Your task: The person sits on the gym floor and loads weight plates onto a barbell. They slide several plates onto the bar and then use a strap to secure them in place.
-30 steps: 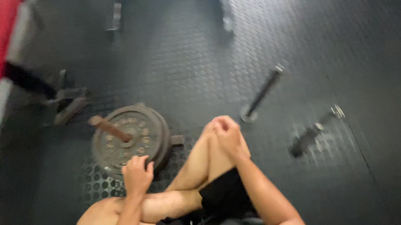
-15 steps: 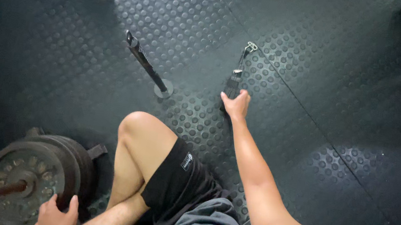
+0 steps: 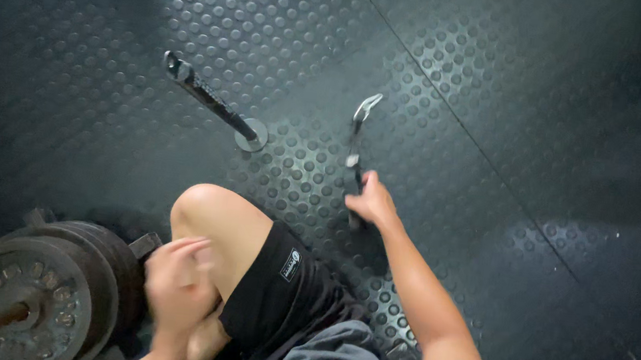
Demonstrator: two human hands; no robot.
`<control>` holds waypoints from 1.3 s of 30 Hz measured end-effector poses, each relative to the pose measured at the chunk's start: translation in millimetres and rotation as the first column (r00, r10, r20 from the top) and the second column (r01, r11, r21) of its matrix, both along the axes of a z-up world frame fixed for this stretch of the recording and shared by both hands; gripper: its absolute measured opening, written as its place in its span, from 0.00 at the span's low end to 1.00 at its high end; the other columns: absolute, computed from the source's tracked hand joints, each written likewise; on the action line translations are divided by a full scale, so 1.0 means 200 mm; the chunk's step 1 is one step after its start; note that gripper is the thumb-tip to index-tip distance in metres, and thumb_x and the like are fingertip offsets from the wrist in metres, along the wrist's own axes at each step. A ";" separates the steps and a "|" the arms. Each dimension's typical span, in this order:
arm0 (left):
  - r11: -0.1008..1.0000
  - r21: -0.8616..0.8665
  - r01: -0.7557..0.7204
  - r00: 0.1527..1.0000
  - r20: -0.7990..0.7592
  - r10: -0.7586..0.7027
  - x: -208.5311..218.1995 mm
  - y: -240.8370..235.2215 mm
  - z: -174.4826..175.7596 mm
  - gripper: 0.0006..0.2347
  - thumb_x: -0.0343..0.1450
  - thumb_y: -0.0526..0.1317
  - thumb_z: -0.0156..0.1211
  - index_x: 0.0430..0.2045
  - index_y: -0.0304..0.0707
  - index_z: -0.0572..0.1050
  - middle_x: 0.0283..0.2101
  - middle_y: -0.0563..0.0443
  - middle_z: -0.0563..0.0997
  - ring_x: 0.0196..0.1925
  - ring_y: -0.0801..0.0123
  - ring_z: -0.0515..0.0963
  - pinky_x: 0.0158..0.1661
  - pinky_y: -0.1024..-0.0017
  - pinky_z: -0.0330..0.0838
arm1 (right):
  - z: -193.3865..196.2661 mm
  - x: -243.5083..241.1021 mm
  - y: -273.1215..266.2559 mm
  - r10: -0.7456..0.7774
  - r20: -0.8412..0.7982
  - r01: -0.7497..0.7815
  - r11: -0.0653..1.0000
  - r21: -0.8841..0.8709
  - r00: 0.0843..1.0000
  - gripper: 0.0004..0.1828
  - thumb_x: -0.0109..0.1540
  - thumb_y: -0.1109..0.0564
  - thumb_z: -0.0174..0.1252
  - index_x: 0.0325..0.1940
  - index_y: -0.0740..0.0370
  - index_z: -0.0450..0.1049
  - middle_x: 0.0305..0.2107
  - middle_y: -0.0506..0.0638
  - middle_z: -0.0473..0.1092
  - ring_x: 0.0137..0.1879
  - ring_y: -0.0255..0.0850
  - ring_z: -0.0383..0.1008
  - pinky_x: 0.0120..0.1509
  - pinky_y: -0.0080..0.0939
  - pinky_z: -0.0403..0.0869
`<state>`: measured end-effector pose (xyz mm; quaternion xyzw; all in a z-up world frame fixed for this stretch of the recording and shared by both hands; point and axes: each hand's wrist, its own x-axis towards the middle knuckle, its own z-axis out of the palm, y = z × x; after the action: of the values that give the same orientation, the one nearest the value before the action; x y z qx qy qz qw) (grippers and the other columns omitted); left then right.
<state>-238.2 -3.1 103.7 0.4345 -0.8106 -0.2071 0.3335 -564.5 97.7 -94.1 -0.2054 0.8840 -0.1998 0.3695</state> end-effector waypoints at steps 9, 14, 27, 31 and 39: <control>0.856 0.244 0.456 0.885 -0.229 -0.406 -0.46 0.11 -0.19 0.04 0.63 0.35 0.60 0.29 0.45 0.77 0.31 0.57 0.78 0.36 0.65 0.79 0.39 0.71 0.68 | 0.15 0.08 0.13 0.075 -0.198 -0.114 0.975 -0.191 0.977 0.18 0.57 0.49 0.55 0.49 0.58 0.68 0.39 0.55 0.67 0.49 0.52 0.71 0.52 0.48 0.71; 0.795 0.384 0.471 0.877 -0.299 -0.375 -0.42 0.14 -0.17 0.03 0.65 0.34 0.58 0.29 0.41 0.77 0.29 0.50 0.77 0.33 0.59 0.79 0.36 0.67 0.71 | 0.03 -0.09 -0.21 0.240 -0.484 -0.359 0.918 -0.170 0.842 0.22 0.52 0.53 0.61 0.49 0.59 0.68 0.40 0.54 0.65 0.49 0.53 0.69 0.53 0.49 0.70; 0.779 0.436 0.450 0.890 -0.296 -0.348 -0.50 0.04 -0.19 0.04 0.67 0.34 0.56 0.30 0.40 0.77 0.27 0.49 0.77 0.31 0.60 0.79 0.34 0.68 0.71 | 0.15 -0.01 -0.06 0.348 -0.057 -0.346 0.875 -0.338 0.936 0.10 0.63 0.54 0.45 0.37 0.64 0.63 0.27 0.61 0.65 0.41 0.60 0.69 0.42 0.52 0.68; 0.800 0.299 0.520 0.850 -0.271 -0.452 -0.61 0.00 -0.05 0.07 0.67 0.34 0.55 0.37 0.35 0.74 0.34 0.45 0.76 0.34 0.57 0.78 0.37 0.66 0.72 | 0.58 0.13 0.00 0.371 0.004 -0.285 0.720 -0.632 0.928 0.06 0.64 0.56 0.48 0.38 0.62 0.64 0.38 0.58 0.64 0.43 0.49 0.68 0.45 0.43 0.68; 0.871 0.122 0.477 0.806 -0.456 -0.377 -0.58 -0.06 0.25 0.05 0.66 0.34 0.61 0.32 0.41 0.78 0.29 0.56 0.77 0.28 0.70 0.77 0.34 0.76 0.72 | 1.07 0.37 -0.09 0.465 0.216 0.022 0.387 -0.922 0.859 0.07 0.65 0.58 0.47 0.41 0.65 0.65 0.38 0.53 0.70 0.41 0.31 0.67 0.46 0.32 0.67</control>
<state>-355.0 -16.0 152.9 0.2208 -0.7674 -0.4580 0.3906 -490.1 78.9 119.7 -0.4391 0.4890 -0.6295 0.4144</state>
